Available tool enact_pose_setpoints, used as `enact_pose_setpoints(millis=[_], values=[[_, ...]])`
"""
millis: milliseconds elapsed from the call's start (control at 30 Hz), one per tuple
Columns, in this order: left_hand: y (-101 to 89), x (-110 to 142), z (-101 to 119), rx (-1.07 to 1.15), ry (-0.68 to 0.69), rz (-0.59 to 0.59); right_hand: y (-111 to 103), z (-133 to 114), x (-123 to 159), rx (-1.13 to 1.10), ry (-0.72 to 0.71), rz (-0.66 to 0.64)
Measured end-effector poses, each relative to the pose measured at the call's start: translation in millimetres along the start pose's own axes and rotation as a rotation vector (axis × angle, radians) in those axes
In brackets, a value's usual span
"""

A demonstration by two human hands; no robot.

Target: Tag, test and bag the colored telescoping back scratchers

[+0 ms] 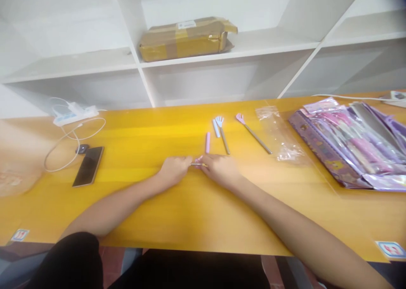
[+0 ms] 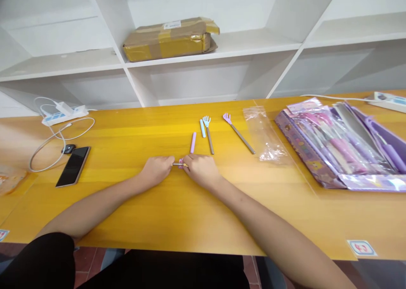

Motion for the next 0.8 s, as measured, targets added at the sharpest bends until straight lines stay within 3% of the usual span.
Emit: enact_pose_setpoints(millis=[133, 300, 367, 467, 567, 667, 800], values=[[-6.2, -1.4, 0.3, 0.095, -0.054, 0.106, -17.2, 37.7, -4.1, 0.006, 0.051, 0.07], [-5.1, -5.7, -2.1, 0.22, -0.001, 0.018, -47.2, 99.7, -1.8, -0.158, -0.003, 0.208], [-4.3, -5.4, -4.7, 0.299, -0.005, 0.005, -57.2, 125.2, 1.4, -0.156, 0.044, 0.253], [-4.3, -3.5, -8.9, 0.451, -0.033, 0.034, -70.4, 165.1, 9.6, -0.085, 0.243, 0.385], [-3.1, -2.7, -11.3, 0.568, -0.036, 0.047, -75.0, 205.3, 23.3, 0.029, 0.539, 0.483], [-0.8, -4.0, -10.9, 0.557, -0.011, 0.027, -67.6, 236.7, 38.2, 0.126, 0.771, 0.447], [0.3, -4.9, -7.5, 0.455, 0.03, -0.015, -56.1, 256.2, 49.8, 0.136, 0.878, 0.365]])
Point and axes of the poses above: each hand's wrist, its own x-axis away from the middle knuckle, its own y-axis out of the palm, z = x × y, the point moved 4 cm from there along -x, towards the middle knuckle, and after that the axes turned 1 degree about z, right-handed, at the moved point
